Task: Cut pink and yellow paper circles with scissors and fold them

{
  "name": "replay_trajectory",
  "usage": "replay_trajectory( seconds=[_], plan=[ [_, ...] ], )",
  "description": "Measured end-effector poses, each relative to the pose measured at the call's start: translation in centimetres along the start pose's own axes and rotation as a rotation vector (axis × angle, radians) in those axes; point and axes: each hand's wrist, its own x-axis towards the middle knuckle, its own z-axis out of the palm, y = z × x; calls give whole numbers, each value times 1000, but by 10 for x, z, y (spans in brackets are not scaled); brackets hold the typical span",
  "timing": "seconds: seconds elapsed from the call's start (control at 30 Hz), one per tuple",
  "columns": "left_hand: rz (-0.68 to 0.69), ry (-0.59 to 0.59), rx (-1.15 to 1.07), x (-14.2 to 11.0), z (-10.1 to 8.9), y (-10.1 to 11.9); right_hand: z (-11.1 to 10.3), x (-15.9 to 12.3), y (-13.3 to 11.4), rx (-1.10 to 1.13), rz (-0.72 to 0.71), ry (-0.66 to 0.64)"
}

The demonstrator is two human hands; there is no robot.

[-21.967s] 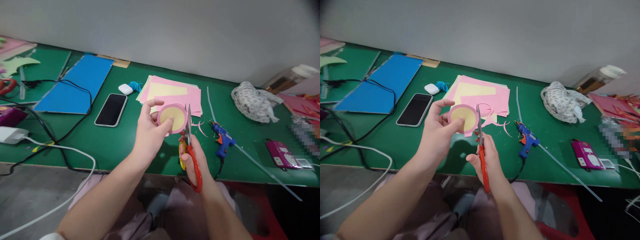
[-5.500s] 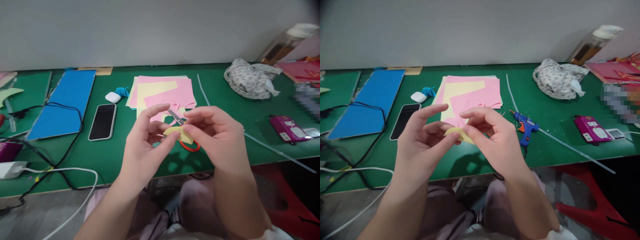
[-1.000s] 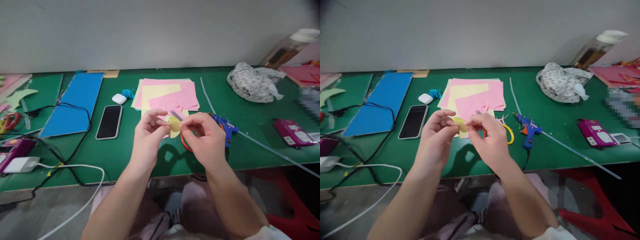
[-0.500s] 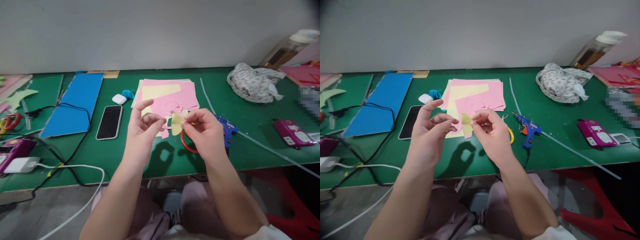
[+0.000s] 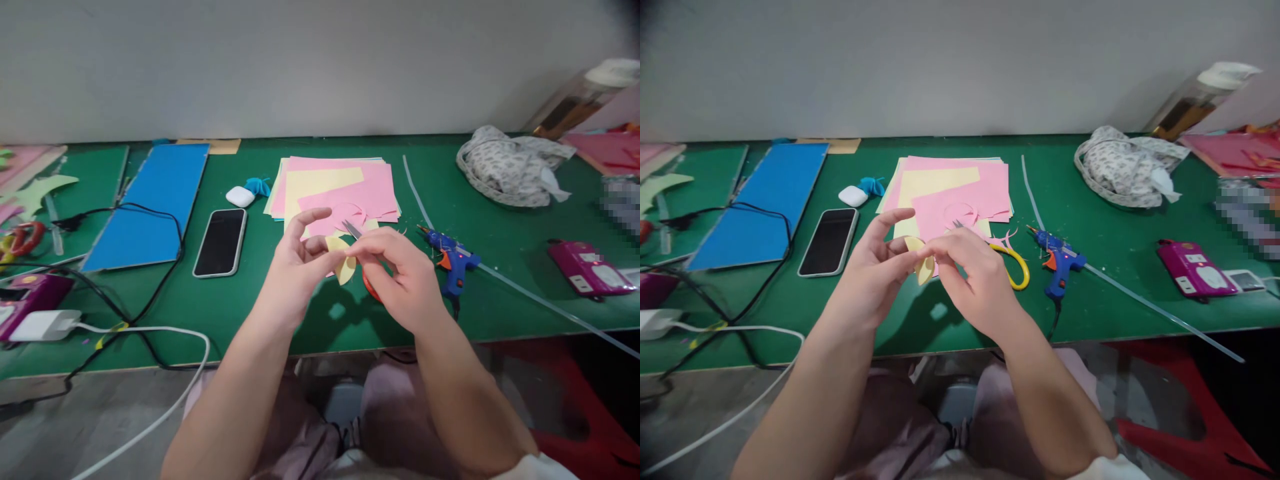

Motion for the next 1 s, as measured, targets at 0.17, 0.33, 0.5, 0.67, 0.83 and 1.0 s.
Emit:
replay_trajectory(
  seconds=[0.17,0.33,0.5,0.67,0.83,1.0],
  plan=[
    [-102,8,-118,1,-1,4,0,2,1,-137,-156,-3],
    [-98,-4,-162,-2,0,4,-1,1,2,-215,-203,18],
    [-57,-14,-128,-3,1,3,-2,1,1,-206,-169,40],
    [95,-20,-51,-4,-1,-2,-1,2,-2,-129,-76,89],
    [220,-11,116,-7,-2,-3,-2,2,-3,-20,65,120],
    [358,-92,247,-10,-3,-3,0,1,-2,95,173,167]
  ],
)
